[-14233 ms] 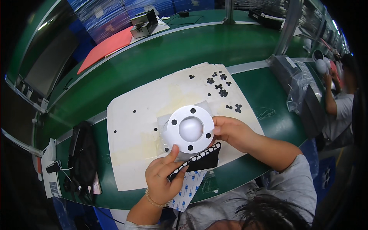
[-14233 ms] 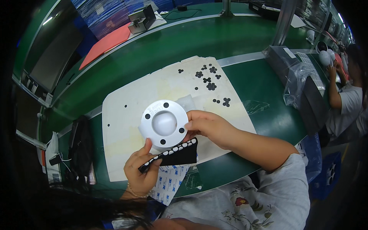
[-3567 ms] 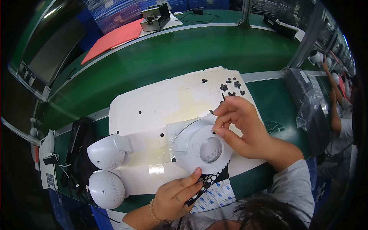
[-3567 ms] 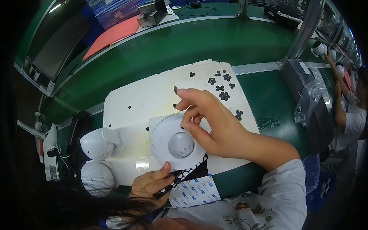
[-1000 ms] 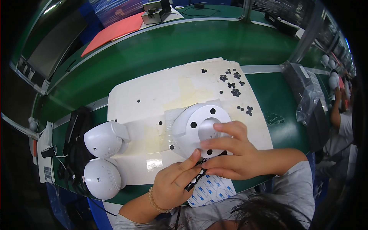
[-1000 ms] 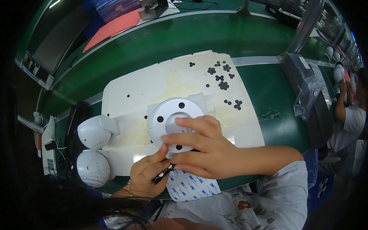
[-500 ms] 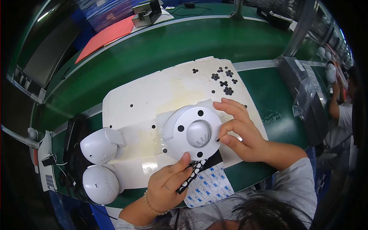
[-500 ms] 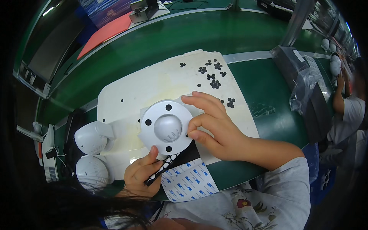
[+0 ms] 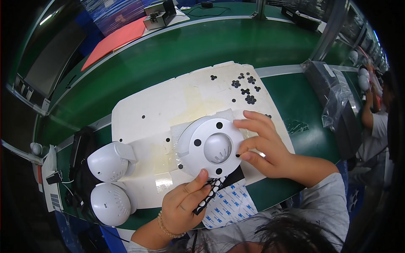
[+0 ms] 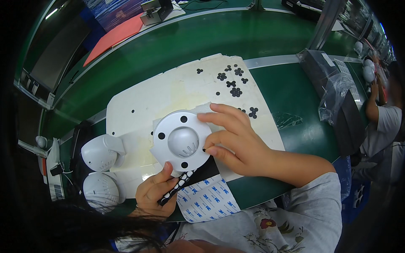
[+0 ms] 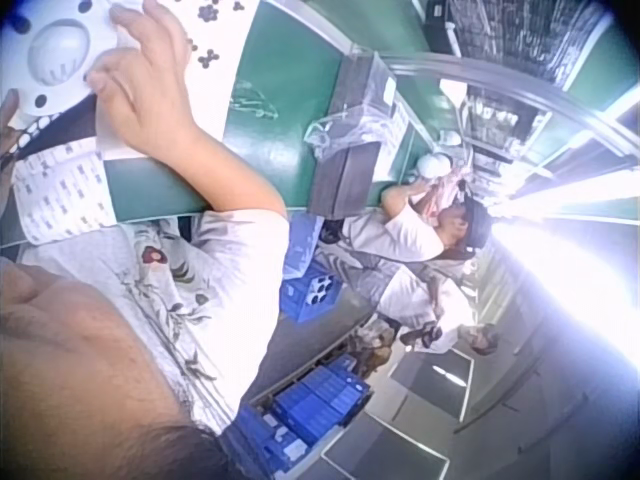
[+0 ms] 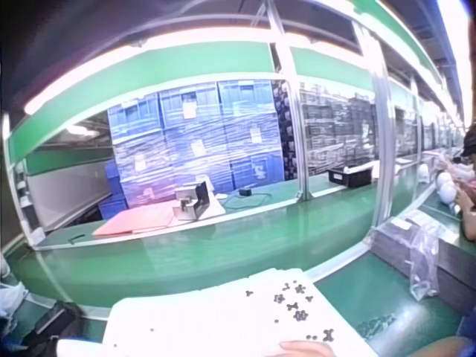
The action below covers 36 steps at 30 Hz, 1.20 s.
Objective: The person assembles white dome security cameras by hand at a workstation. They repeatedly pick up a camera housing, insert small black components into the base, and place the assembled unit onto a green conveyor belt. The person also retrieves new camera housings from a blue bin and handles adhesive strips during the process.
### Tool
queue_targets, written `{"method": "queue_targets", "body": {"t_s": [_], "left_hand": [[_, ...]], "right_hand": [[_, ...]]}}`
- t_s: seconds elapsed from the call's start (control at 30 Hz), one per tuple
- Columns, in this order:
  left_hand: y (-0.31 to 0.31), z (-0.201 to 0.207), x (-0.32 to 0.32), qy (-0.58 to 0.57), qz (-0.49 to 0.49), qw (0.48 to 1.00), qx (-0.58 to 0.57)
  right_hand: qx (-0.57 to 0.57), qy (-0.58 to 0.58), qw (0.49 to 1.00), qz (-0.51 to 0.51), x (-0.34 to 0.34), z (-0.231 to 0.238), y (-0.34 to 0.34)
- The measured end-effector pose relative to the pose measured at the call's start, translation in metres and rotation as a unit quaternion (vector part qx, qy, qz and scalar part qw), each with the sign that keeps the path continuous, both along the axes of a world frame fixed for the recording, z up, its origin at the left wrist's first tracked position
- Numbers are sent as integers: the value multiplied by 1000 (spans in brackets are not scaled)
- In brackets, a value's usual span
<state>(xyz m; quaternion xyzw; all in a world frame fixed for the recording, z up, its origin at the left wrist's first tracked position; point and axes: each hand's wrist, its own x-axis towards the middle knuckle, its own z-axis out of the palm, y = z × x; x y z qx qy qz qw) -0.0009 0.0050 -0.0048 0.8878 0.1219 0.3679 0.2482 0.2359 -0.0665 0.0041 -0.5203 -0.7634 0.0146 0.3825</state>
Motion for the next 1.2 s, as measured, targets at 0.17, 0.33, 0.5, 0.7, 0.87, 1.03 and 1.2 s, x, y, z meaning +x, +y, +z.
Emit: {"method": "queue_targets", "body": {"t_s": [0.17, 0.33, 0.5, 0.7, 0.87, 1.03, 1.2], "left_hand": [[2, 1, 1, -7, 5, 1000, 17], [3, 0, -2, -5, -4, 1000, -1], [8, 13, -3, -6, -83, 996, -11], [3, 12, -6, -5, -168, 984, 53], [1, -2, -1, 2, -217, 971, 104], [-3, -8, 0, -16, -213, 971, 104], [-3, -9, -8, -22, -223, 969, 106]], "right_hand": [[139, -86, 986, 18, 16, -13, 6], [-220, 491, 842, 40, -8, -11, 9], [-275, 583, 763, 41, 23, -5, 36], [2, 193, 946, -262, 103, -23, 121], [16, -235, 905, -354, 188, -69, 146], [-146, -339, 859, -354, 127, -31, 172], [-222, -17, 969, 108, -85, -8, 187]]}}
